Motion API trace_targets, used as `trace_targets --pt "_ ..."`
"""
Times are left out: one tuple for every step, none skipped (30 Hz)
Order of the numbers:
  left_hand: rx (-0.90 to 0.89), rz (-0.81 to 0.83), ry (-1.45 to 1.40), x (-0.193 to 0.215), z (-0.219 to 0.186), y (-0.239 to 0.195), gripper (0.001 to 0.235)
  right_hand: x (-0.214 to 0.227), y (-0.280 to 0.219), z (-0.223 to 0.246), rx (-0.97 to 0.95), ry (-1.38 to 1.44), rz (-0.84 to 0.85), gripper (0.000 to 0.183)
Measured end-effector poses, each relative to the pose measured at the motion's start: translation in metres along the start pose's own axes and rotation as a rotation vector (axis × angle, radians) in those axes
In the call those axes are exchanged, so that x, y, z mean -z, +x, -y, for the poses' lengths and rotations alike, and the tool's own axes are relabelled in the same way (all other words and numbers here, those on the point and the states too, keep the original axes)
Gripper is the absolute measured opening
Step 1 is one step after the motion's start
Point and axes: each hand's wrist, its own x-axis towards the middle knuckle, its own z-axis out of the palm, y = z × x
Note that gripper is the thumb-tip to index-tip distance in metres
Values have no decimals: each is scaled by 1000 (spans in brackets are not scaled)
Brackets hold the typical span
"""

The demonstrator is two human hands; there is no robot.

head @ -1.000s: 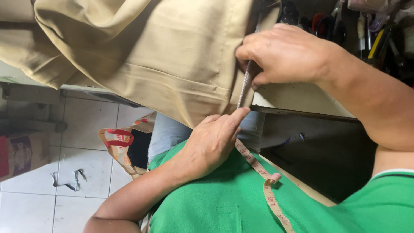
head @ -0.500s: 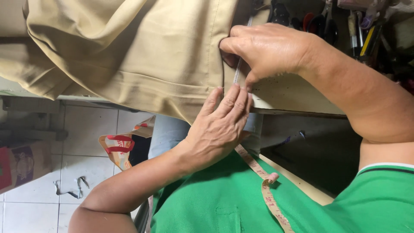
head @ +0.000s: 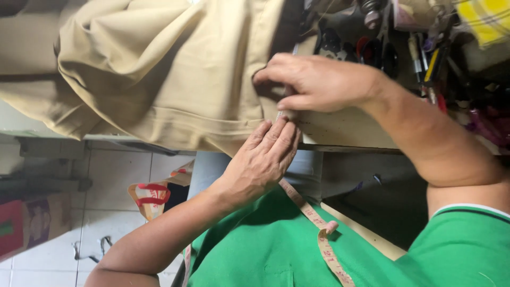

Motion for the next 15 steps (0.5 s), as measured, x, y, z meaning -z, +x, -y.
trace_targets --pt "-11 -9 5 1 0 2 45 -4 4 4 -7 -9 -10 56" --pt "5 -84 -49 1 -1 4 39 -8 7 7 38 46 -72 55" --pt "25 -156 -103 2 -2 6 34 -13 11 11 88 101 -130 54" --pt "17 -164 -98 1 1 8 34 -23 22 7 85 92 -137 54" --pt "15 -167 -108 2 2 8 32 -34 33 3 67 83 -204 56" --pt "13 -170 -118 2 4 9 30 -46 45 -1 50 74 -271 59" --pt "10 -171 -114 0 3 9 30 -51 50 1 52 72 -274 59" --pt "6 -162 -127 -2 3 9 30 -56 54 2 -2 -19 -309 59" --pt "1 -153 -140 -4 3 9 29 -61 60 4 -57 -110 -343 60" --pt "-2 -153 -137 -9 4 10 29 -55 50 8 -56 -111 -347 60" --pt "-2 -202 -138 -14 3 11 27 -50 40 12 -14 -142 -371 53" --pt "-2 -251 -138 -18 2 10 25 -46 31 16 28 -172 -395 46" --pt "0 -254 -140 -18 3 10 25 -34 14 24 27 -173 -392 46" --pt "-31 -181 -124 -18 5 9 27 -22 -3 34 -16 -126 -396 42" --pt "-58 -110 -106 -17 6 8 31 -9 -18 43 -55 -80 -398 38"
